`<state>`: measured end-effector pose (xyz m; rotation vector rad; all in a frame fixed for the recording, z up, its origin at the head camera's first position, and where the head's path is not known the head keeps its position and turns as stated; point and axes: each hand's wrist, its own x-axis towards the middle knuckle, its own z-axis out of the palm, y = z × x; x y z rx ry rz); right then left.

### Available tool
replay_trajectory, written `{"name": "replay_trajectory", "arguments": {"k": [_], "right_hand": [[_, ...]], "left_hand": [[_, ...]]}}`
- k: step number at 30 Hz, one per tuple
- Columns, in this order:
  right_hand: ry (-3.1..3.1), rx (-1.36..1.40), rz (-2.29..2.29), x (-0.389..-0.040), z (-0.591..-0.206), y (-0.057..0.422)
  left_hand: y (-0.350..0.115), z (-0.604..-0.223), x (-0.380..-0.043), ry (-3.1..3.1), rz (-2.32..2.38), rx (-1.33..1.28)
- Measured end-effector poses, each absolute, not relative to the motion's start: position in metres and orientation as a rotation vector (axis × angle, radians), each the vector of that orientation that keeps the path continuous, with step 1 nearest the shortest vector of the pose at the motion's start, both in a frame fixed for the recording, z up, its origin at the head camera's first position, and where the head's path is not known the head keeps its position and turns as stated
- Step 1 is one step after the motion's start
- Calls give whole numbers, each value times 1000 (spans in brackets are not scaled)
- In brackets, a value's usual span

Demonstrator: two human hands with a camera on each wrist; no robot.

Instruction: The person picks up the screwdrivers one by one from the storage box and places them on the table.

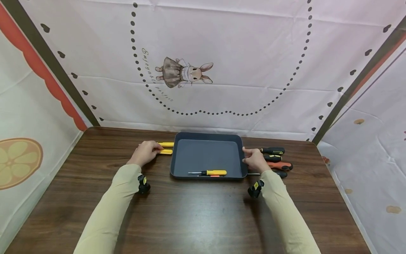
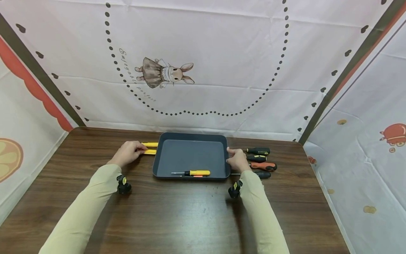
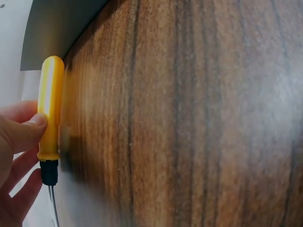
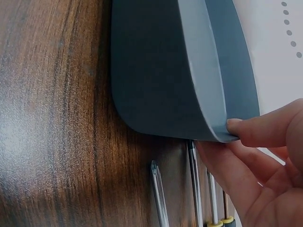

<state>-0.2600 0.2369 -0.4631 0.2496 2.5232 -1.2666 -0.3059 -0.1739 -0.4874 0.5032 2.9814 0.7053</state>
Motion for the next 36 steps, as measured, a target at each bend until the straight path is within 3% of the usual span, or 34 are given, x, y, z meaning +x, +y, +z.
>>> {"name": "replay_trajectory", "arguments": {"k": [36], "right_hand": [[2506,256,-1291,-261,-465,240]], "left_hand": [[-167,-492,-307,2994,661,472]]}}
